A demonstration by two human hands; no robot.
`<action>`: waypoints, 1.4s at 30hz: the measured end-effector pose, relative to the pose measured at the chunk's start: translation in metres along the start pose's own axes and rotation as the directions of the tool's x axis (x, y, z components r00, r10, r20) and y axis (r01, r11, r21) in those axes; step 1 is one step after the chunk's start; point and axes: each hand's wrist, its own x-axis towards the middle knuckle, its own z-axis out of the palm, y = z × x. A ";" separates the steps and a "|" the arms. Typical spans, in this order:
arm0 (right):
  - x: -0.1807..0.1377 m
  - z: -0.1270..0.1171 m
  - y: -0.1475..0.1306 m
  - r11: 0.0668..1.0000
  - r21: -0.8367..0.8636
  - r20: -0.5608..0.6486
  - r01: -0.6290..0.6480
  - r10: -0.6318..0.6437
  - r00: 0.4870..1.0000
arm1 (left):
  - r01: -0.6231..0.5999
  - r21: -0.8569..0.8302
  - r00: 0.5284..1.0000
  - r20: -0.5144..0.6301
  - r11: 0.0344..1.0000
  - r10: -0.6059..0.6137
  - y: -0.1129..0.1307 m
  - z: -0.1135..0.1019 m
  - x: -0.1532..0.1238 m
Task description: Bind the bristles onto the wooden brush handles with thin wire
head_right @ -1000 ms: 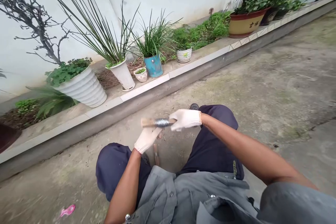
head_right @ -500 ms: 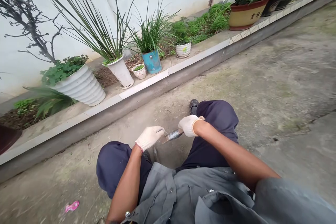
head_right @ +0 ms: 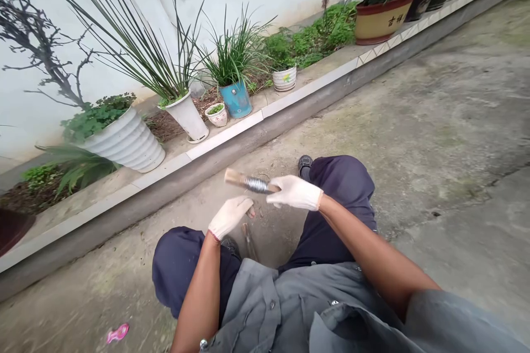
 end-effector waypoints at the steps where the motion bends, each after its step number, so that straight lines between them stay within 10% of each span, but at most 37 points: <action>1: 0.005 -0.001 -0.004 1.000 0.026 -0.073 -0.011 0.012 0.997 | 0.005 0.018 1.000 -0.008 1.000 -0.005 0.001 0.000 0.000; 5: 0.029 -0.003 -0.008 0.998 -0.011 -0.291 -0.058 0.052 0.955 | 0.073 0.056 0.997 0.013 0.996 -0.074 0.005 0.002 -0.002; 10: 0.038 0.005 0.005 0.811 -0.519 -0.369 -0.270 0.072 0.926 | 0.078 0.067 0.997 -0.006 0.995 -0.078 0.004 0.000 -0.005; 14: 0.021 0.013 0.011 0.663 -0.741 0.020 -0.108 0.182 0.983 | 0.074 0.190 0.997 -0.039 0.979 -0.068 0.007 -0.002 -0.006; 21: -0.011 0.007 0.013 0.819 -0.499 0.457 0.282 -0.028 0.889 | 0.080 0.233 0.995 0.031 0.969 -0.090 0.012 -0.002 -0.008; 24: -0.012 0.000 0.008 0.900 -0.345 0.411 0.265 -0.109 0.905 | 0.040 0.186 0.998 0.034 0.982 -0.047 0.011 -0.003 -0.009; 31: 0.012 -0.014 -0.004 0.997 -0.072 -0.153 -0.031 0.020 0.988 | 0.010 0.105 0.999 -0.040 0.994 -0.005 0.014 -0.003 -0.008; 35: 0.030 -0.014 0.003 0.940 -0.295 -0.303 -0.173 0.080 0.950 | 0.058 0.145 0.998 0.015 0.988 -0.061 0.013 0.000 -0.007; 38: 0.030 -0.007 0.008 0.768 -0.587 -0.262 -0.258 0.122 0.957 | 0.068 0.209 0.998 -0.005 0.976 -0.068 0.011 -0.001 -0.007; 42: 0.013 0.002 0.010 0.684 -0.728 0.134 -0.044 0.205 0.970 | 0.039 0.303 0.998 -0.051 0.952 -0.024 0.012 -0.004 -0.007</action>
